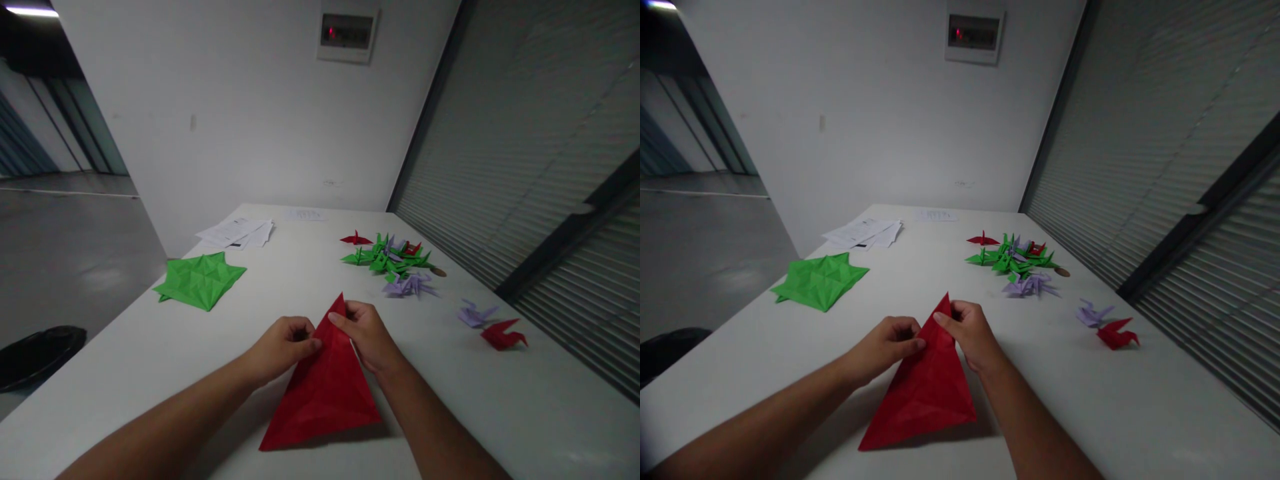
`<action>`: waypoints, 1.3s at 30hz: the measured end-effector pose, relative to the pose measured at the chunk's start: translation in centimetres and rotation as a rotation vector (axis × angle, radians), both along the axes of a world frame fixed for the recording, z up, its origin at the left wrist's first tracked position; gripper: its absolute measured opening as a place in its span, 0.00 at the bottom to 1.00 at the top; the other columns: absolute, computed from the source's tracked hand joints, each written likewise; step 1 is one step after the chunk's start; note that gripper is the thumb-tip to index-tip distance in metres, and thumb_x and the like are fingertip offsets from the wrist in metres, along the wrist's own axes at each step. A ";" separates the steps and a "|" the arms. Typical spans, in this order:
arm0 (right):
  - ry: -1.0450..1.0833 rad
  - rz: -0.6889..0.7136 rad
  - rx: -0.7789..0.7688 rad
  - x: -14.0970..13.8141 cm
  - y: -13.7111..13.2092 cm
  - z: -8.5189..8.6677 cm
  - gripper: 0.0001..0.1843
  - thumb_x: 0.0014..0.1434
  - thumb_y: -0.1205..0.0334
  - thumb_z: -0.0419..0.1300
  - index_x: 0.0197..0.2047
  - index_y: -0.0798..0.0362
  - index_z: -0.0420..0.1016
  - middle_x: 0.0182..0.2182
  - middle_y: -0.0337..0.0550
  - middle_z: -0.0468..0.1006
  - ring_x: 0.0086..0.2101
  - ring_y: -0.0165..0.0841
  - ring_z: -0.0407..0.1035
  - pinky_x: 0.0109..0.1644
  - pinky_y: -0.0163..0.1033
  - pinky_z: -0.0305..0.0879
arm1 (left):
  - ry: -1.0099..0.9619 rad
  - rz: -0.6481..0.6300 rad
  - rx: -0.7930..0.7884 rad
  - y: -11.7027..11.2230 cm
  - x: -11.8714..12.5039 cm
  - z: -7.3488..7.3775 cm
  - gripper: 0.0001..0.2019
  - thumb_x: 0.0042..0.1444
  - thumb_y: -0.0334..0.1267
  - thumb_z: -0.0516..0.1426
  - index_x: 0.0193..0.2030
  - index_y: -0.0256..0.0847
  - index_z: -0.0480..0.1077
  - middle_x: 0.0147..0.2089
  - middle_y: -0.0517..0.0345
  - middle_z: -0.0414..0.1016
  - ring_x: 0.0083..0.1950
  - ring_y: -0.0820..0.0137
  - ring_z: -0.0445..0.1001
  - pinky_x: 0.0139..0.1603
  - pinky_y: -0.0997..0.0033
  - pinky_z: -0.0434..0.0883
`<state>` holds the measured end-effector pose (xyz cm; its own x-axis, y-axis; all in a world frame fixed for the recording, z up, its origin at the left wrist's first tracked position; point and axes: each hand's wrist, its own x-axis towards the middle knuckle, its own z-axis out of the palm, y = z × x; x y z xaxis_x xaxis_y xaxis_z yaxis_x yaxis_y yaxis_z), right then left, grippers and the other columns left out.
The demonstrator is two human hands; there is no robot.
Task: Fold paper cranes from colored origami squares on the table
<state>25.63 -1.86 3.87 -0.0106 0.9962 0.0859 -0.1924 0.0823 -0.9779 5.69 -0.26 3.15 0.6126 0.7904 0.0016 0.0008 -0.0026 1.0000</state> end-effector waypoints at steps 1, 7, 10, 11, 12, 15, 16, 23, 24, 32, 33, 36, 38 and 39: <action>0.022 -0.016 0.005 0.1 0.1 0.0 0.16 0.48 0.52 0.77 0.30 0.55 0.80 0.27 0.41 0.82 0.26 0.33 0.72 0.31 0.38 0.69 | 0.016 -0.009 0.010 0.1 -0.1 0.0 0.17 0.50 0.47 0.68 0.34 0.36 0.72 0.30 0.57 0.75 0.31 0.70 0.71 0.32 0.72 0.65; 0.120 -0.056 -0.007 0.7 0.7 0.0 0.17 0.46 0.52 0.78 0.31 0.54 0.81 0.26 0.41 0.82 0.26 0.35 0.75 0.34 0.39 0.72 | 0.177 0.029 0.069 0.3 -0.3 0.0 0.12 0.49 0.41 0.67 0.35 0.36 0.74 0.31 0.57 0.77 0.32 0.68 0.73 0.31 0.72 0.66; 0.126 0.022 -0.019 0.8 0.5 0.0 0.17 0.47 0.55 0.78 0.36 0.54 0.81 0.32 0.42 0.84 0.31 0.36 0.77 0.38 0.39 0.73 | 0.169 0.069 0.066 0.6 -0.4 -0.2 0.10 0.49 0.40 0.66 0.33 0.37 0.74 0.31 0.58 0.77 0.31 0.69 0.73 0.31 0.71 0.66; 0.124 0.060 -0.026 0.7 0.5 -0.1 0.18 0.47 0.56 0.77 0.39 0.53 0.80 0.35 0.43 0.85 0.34 0.36 0.78 0.41 0.40 0.74 | 0.146 0.084 0.056 0.7 -0.4 -0.4 0.10 0.49 0.41 0.67 0.33 0.37 0.74 0.31 0.58 0.77 0.31 0.69 0.73 0.31 0.71 0.66; 0.118 0.097 -0.036 0.7 0.4 -0.2 0.20 0.47 0.57 0.77 0.42 0.53 0.80 0.38 0.43 0.85 0.36 0.37 0.79 0.43 0.41 0.74 | 0.113 0.100 0.039 0.8 -0.4 -0.5 0.11 0.49 0.41 0.67 0.33 0.37 0.74 0.31 0.58 0.77 0.31 0.69 0.73 0.31 0.72 0.67; 0.085 0.168 -0.056 0.5 0.4 -0.5 0.22 0.48 0.59 0.77 0.45 0.52 0.78 0.41 0.43 0.84 0.39 0.37 0.79 0.47 0.43 0.74 | -0.021 0.167 -0.007 1.2 -0.5 -0.8 0.13 0.49 0.42 0.68 0.33 0.38 0.72 0.33 0.58 0.78 0.32 0.69 0.74 0.32 0.72 0.68; 0.072 0.176 -0.057 0.5 0.5 -0.6 0.21 0.48 0.59 0.77 0.44 0.53 0.78 0.40 0.43 0.84 0.39 0.37 0.79 0.47 0.43 0.73 | -0.066 0.189 -0.012 1.3 -0.5 -0.8 0.13 0.49 0.42 0.69 0.35 0.38 0.72 0.34 0.57 0.78 0.33 0.69 0.75 0.33 0.72 0.69; 0.042 0.113 -0.076 0.9 1.2 -1.4 0.21 0.46 0.57 0.77 0.40 0.52 0.74 0.34 0.40 0.83 0.33 0.36 0.78 0.42 0.44 0.74 | -0.193 0.304 -0.114 1.9 -0.6 -1.4 0.24 0.45 0.40 0.71 0.45 0.42 0.66 0.29 0.65 0.75 0.28 0.72 0.74 0.28 0.75 0.67; 0.036 0.090 -0.079 1.0 1.4 -1.6 0.22 0.46 0.57 0.77 0.40 0.52 0.73 0.33 0.39 0.83 0.32 0.36 0.78 0.41 0.44 0.74 | -0.195 0.318 -0.104 2.1 -0.6 -1.5 0.23 0.45 0.39 0.71 0.43 0.42 0.65 0.28 0.66 0.74 0.27 0.73 0.73 0.28 0.76 0.66; -0.119 0.005 -0.080 1.8 2.4 -3.1 0.21 0.48 0.58 0.72 0.43 0.51 0.71 0.28 0.36 0.80 0.28 0.34 0.75 0.33 0.38 0.70 | -0.044 0.349 0.065 3.5 -1.0 -3.0 0.15 0.47 0.36 0.66 0.31 0.42 0.61 0.27 0.66 0.71 0.28 0.74 0.69 0.29 0.76 0.64; -0.144 0.004 -0.078 1.9 2.6 -3.3 0.20 0.48 0.58 0.71 0.43 0.51 0.71 0.28 0.36 0.80 0.28 0.34 0.75 0.33 0.38 0.70 | 0.004 0.346 0.098 3.8 -1.2 -3.3 0.14 0.48 0.36 0.65 0.30 0.42 0.61 0.27 0.65 0.71 0.28 0.73 0.69 0.29 0.75 0.64; -0.238 -0.006 -0.069 2.1 3.1 -4.2 0.20 0.49 0.60 0.68 0.45 0.50 0.71 0.28 0.35 0.79 0.28 0.34 0.75 0.32 0.37 0.69 | 0.203 0.334 0.263 4.4 -1.7 -4.0 0.11 0.48 0.32 0.62 0.27 0.42 0.61 0.29 0.61 0.73 0.31 0.71 0.71 0.31 0.73 0.66; -0.330 -0.029 -0.056 2.1 3.4 -5.0 0.19 0.50 0.62 0.66 0.46 0.50 0.70 0.27 0.34 0.78 0.28 0.33 0.73 0.31 0.36 0.67 | 0.356 0.315 0.442 4.4 -2.1 -4.1 0.08 0.49 0.30 0.61 0.28 0.41 0.63 0.31 0.60 0.73 0.32 0.69 0.71 0.33 0.71 0.67; -0.397 -0.040 -0.048 2.1 3.5 -5.3 0.18 0.51 0.63 0.66 0.46 0.50 0.70 0.26 0.33 0.76 0.27 0.32 0.72 0.31 0.35 0.66 | 0.420 0.289 0.552 4.3 -2.2 -4.1 0.07 0.50 0.29 0.60 0.28 0.41 0.65 0.33 0.58 0.73 0.34 0.69 0.71 0.35 0.71 0.67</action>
